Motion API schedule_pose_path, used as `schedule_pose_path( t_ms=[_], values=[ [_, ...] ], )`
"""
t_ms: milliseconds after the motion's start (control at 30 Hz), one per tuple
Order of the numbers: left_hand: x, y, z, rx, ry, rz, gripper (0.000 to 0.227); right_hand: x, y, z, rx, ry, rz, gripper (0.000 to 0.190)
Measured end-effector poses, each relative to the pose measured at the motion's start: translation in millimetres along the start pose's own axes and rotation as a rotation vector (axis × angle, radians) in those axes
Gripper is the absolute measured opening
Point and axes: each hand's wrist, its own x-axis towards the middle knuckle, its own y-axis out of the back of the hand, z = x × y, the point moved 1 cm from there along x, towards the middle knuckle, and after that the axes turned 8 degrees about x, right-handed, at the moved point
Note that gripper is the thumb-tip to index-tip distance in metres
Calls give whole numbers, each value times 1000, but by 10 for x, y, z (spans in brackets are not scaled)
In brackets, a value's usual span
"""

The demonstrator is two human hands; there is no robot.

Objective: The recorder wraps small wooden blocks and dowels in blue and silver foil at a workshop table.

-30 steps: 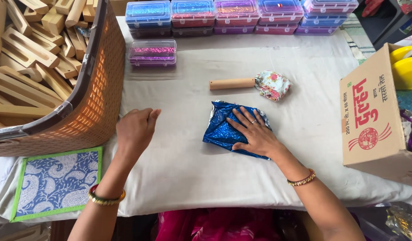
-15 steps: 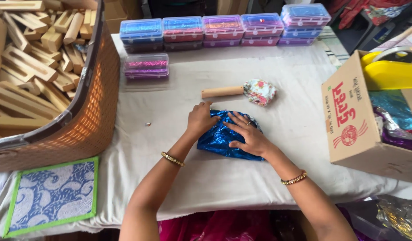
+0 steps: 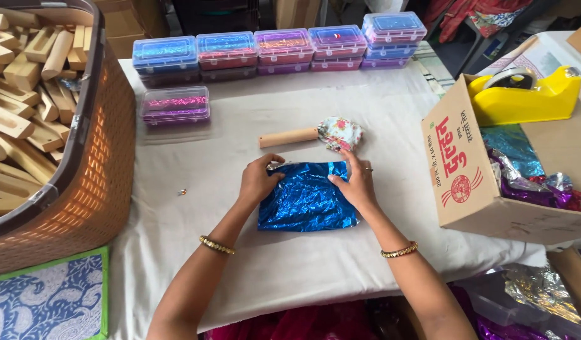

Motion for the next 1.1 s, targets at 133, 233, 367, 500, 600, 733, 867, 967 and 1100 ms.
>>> schedule_pose_path(
  t_ms=[133,233,367,500,600,733,867,967,1100],
  values=[
    [-132,109,36,36,72,-30,27,27,-52,119,444,-523,-160,68],
    [-259,220,45,48,25,5,28,80,-64,184,680,-582,-160,60],
    [-405,477,146,91,87,-72,29,167,-126,174,778,-560,-188,54],
    [-493,727,329,322,-95,-115,75,232,-259,79,765,-427,-266,43],
    [-907,1300,1153,32,-508,43,105,296,-294,-28,713,-355,-292,36],
    [-1312,1732,1708,-456,-888,-245,65,196,-355,-111,531,-334,-349,26],
    [-1078,1516,1577,-387,-898,-388,26,297,-313,-246,679,-310,-415,17],
    [-559,974,970,47,-720,-80,22,298,-318,-281,707,-328,-460,13],
    [-149,380,143,158,-375,-414,28,332,-348,-356,571,-329,-483,20]
  ],
)
